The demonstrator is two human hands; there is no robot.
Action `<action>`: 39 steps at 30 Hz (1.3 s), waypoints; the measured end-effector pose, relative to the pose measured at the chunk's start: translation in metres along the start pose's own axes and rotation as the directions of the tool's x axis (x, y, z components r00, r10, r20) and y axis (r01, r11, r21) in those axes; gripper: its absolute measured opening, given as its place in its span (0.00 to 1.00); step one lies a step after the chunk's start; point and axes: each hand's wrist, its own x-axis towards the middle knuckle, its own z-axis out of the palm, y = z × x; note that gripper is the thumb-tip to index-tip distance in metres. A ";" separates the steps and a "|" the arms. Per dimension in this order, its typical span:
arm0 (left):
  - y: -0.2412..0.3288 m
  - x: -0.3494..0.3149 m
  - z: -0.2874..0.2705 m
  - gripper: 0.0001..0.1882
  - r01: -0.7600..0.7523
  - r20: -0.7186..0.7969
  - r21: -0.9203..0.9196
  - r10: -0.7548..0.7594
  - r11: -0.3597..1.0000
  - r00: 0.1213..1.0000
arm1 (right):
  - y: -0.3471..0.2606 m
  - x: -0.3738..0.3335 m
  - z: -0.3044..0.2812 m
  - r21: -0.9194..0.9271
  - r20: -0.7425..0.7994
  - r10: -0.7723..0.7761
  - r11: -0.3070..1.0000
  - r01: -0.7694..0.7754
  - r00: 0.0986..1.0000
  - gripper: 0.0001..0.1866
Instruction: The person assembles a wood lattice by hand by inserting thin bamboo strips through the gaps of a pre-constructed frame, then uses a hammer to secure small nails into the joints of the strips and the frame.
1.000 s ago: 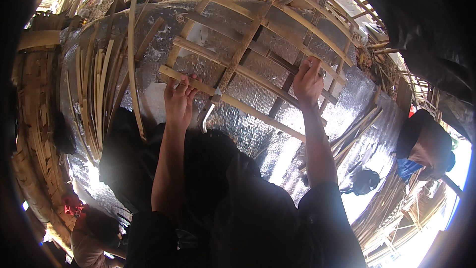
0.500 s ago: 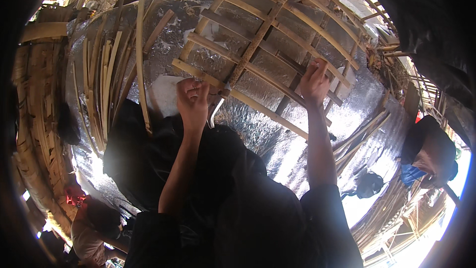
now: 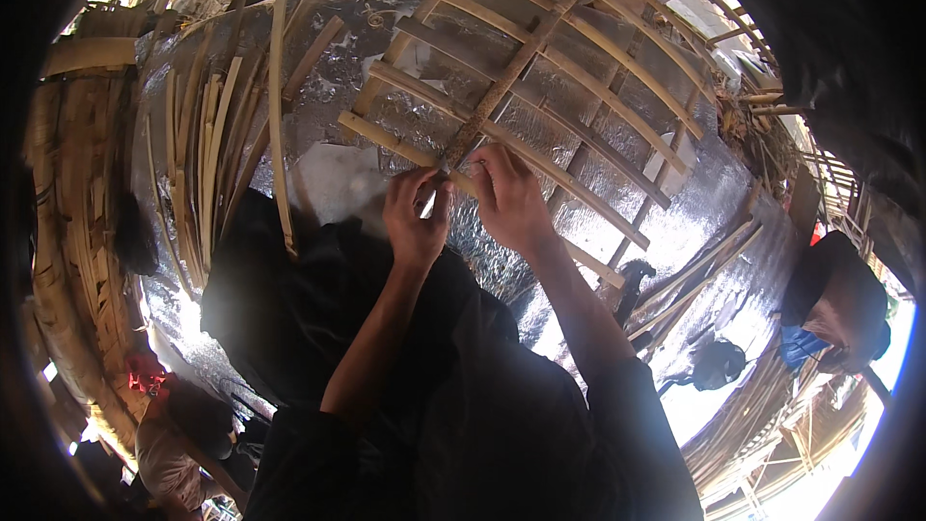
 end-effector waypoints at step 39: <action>-0.020 -0.015 0.016 0.13 -0.201 -0.045 0.213 0.215 0.956 0.976 | 0.004 0.002 0.030 0.205 -0.108 0.202 0.963 -0.177 0.973 0.07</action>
